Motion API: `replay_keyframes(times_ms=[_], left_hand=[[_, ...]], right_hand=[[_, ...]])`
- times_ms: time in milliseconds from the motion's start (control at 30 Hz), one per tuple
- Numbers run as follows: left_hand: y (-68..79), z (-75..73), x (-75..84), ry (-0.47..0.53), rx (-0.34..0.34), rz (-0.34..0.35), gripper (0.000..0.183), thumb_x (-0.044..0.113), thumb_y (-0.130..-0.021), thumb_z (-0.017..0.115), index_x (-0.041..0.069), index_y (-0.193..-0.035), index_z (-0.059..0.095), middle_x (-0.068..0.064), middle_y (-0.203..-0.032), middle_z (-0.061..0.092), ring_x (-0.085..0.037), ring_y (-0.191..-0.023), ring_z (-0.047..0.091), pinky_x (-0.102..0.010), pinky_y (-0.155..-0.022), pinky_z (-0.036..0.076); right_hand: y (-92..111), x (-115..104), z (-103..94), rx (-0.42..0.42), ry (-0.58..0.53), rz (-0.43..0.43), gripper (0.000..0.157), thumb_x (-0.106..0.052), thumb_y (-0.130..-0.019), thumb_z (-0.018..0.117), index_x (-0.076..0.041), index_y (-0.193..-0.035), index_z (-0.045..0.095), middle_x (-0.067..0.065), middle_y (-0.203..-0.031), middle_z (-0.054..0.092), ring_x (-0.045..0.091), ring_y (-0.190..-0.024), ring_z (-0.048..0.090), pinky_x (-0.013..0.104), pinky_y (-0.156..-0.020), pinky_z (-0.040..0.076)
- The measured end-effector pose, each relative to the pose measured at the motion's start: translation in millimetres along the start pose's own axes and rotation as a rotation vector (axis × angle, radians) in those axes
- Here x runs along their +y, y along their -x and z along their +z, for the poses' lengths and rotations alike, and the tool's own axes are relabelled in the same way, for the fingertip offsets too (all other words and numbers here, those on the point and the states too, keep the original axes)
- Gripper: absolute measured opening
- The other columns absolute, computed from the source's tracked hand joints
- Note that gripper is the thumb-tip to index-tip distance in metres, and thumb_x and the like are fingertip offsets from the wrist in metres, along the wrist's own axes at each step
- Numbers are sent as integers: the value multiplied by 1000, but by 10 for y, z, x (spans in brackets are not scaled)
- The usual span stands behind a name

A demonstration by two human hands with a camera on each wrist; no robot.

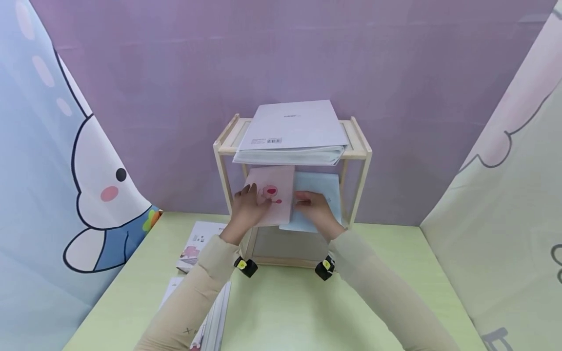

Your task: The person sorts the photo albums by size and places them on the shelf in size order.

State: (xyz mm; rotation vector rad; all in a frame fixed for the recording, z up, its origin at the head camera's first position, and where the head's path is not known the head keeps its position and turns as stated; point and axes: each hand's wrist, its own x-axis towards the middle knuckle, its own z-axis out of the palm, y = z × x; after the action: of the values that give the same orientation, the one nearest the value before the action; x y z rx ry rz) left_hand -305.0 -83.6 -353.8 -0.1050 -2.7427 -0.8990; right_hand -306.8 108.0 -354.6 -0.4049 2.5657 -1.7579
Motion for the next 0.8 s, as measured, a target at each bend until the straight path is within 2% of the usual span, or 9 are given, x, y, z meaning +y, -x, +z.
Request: replay_keyframes(times_ms=[200,333,433,533,667,800], left_hand=[[212,-82,-31,46,81,174,58,25,-86,57,-11,-130,47,-32,-131,47,-47,-121,43,-57,-102,32],[353,-109,-68,71,150,291,57,23,-83,60,-11,-128,50,-33,-127,49,-48,-116,46,-60,-94,40],[466,-122,-100,80,209,377,55,20,-81,62,-11,-125,51,-33,-124,51,-48,-112,49,-58,-90,43],[588,-139,-143,110,237,438,52,18,-81,63,-10,-124,52,-31,-122,53,-45,-111,49,-55,-90,44],[769,-160,-230,158,246,465,49,16,-82,64,-6,-124,53,-25,-123,53,-41,-114,49,-53,-92,43],[956,-163,-346,213,228,417,48,17,-83,65,-1,-127,54,-21,-129,52,-37,-118,47,-53,-94,41]], right_hand=[[229,15,6,2,86,-105,37,-1,-89,57,8,-125,55,23,-128,54,35,-117,51,44,-99,43],[386,52,40,46,180,-187,35,1,-85,61,6,-120,60,22,-126,57,35,-119,50,48,-99,42],[505,75,76,80,236,-239,34,2,-82,63,3,-116,63,20,-123,59,35,-117,51,51,-97,42],[634,104,102,91,259,-292,35,2,-81,66,-1,-116,64,17,-122,60,35,-117,51,53,-97,41],[821,159,160,89,235,-373,37,2,-80,69,-4,-116,65,12,-120,62,31,-115,53,50,-97,43],[1000,235,269,69,132,-367,35,1,-81,69,-1,-115,64,11,-117,63,26,-111,56,42,-96,45]])
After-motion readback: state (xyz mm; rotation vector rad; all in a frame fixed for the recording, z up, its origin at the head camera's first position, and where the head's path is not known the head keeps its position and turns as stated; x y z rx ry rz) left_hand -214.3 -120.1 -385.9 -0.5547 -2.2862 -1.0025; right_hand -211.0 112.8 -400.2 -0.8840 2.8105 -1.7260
